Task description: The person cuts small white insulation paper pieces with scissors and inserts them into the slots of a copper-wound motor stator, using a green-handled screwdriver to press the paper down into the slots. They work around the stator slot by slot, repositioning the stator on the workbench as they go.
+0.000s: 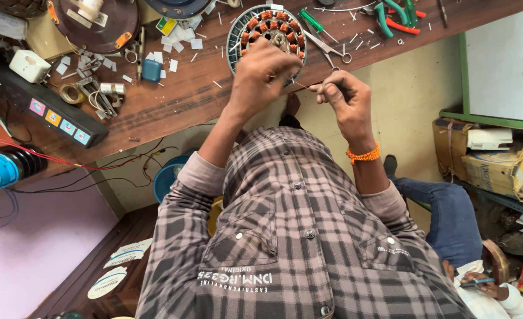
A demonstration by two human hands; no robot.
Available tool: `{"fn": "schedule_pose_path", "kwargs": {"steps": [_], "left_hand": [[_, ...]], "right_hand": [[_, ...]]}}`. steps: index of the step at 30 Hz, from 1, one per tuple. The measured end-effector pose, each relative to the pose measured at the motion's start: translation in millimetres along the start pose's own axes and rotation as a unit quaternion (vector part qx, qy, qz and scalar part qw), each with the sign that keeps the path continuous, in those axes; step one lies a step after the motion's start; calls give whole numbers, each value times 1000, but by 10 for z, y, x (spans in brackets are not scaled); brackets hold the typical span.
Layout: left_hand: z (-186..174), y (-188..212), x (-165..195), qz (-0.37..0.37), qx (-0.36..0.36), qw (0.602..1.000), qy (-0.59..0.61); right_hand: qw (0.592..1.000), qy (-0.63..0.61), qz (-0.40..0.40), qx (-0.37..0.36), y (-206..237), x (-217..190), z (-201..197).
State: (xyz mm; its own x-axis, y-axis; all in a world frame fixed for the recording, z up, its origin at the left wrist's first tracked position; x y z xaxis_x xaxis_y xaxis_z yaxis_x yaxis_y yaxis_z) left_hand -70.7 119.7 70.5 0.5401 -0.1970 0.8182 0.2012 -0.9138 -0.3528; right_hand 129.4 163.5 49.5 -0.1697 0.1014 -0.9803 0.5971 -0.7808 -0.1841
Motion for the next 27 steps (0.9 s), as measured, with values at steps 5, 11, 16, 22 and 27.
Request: {"fn": "schedule_pose_path", "kwargs": {"steps": [5, 11, 16, 22, 27], "left_hand": [[-343, -33, -168, -114, 165, 911, 360], [-757, 123, 432, 23, 183, 949, 255], [-266, 294, 665, -156, -99, 972, 147], [-31, 540, 564, -202, -49, 971, 120], [-11, 727, 365, -228, -17, 968, 102]], "right_hand": [[999, -9, -21, 39, 109, -114, -80], [992, 118, 36, 0, 147, -243, -19], [934, 316, -109, -125, 93, -629, 294], [904, 370, -120, -177, 43, -750, 417], [918, 359, -96, -138, 26, -704, 486]]}}
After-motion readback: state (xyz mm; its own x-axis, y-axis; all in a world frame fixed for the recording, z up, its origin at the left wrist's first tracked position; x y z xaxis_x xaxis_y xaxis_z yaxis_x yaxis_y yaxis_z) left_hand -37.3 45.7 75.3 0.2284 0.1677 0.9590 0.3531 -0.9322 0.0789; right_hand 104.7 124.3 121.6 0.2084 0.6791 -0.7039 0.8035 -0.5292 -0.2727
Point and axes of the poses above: each hand's wrist, its own y-axis away from the middle knuckle, its own z-axis out of the palm, x = y × z, the point moved 6 cm from there along -y, towards the middle knuckle, and after that the axes turned 8 degrees about -z, right-handed, at the moved point
